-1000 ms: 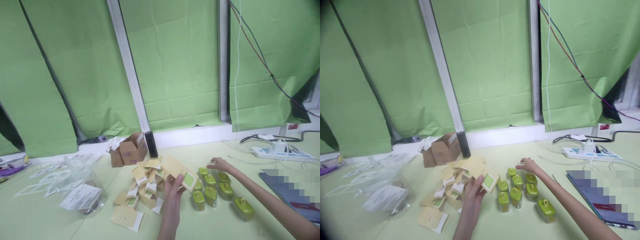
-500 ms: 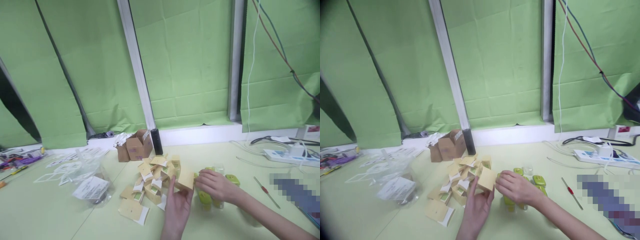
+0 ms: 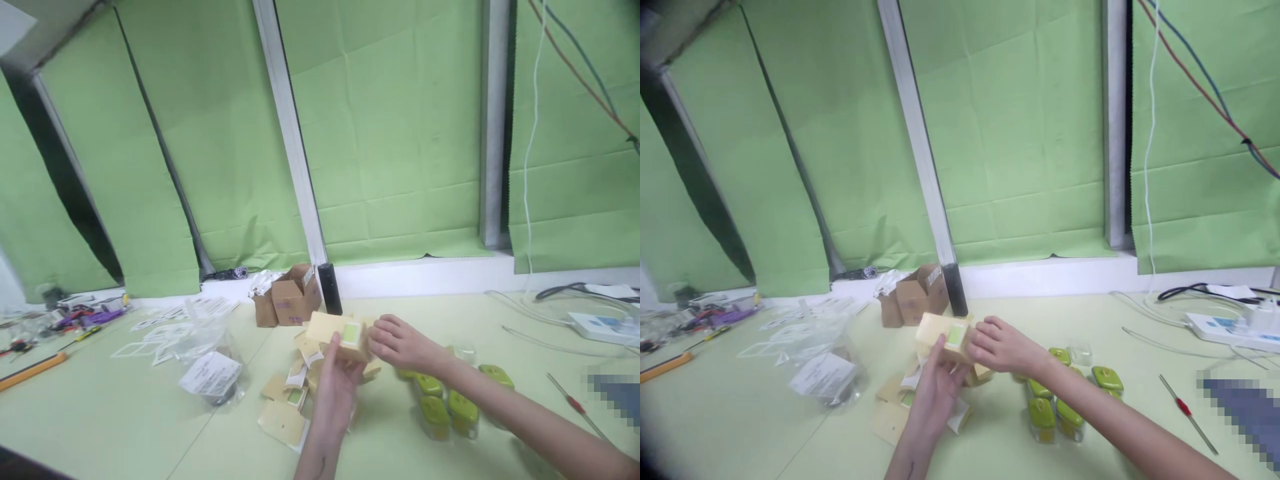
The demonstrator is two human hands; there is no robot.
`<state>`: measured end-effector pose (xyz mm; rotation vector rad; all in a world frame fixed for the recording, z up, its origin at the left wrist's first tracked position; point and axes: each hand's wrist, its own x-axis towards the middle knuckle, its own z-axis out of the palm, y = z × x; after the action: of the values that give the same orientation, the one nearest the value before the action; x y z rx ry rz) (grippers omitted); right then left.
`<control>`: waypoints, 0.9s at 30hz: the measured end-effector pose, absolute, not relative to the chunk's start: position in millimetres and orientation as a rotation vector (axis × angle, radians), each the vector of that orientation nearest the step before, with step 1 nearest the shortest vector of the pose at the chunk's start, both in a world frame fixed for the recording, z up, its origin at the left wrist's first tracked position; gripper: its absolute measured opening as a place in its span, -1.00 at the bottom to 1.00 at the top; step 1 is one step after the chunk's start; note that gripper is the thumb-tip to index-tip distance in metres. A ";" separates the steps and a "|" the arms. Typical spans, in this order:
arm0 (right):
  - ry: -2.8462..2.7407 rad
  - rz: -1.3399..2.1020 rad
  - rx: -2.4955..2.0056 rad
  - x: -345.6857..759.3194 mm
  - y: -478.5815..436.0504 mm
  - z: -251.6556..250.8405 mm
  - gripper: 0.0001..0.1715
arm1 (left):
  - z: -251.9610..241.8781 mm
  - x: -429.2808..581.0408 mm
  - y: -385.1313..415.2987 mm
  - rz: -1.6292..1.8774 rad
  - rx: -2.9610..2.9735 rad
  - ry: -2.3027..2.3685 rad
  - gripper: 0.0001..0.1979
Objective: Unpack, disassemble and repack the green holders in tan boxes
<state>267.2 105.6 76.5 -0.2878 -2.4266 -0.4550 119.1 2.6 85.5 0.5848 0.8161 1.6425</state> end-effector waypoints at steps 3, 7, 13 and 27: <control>-2.405 -0.361 -0.506 250.3 137.8 72.3 -0.84 | 89.7 96.1 21.1 1.745 0.774 1.215 -0.65; -2.426 -0.174 -0.830 229.1 177.7 62.4 -0.66 | 92.0 58.3 54.1 1.819 0.839 1.629 -0.63; -2.535 0.147 -1.112 232.2 197.7 34.7 -0.67 | 92.4 19.5 69.7 1.756 0.895 2.214 -0.13; -2.288 0.243 -1.081 349.4 51.0 23.2 -0.64 | 54.3 170.1 24.0 0.877 2.273 1.241 -0.41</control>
<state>349.4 51.0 23.2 -1.0808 -2.2881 0.2429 170.1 24.0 54.3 2.2725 1.2409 0.8767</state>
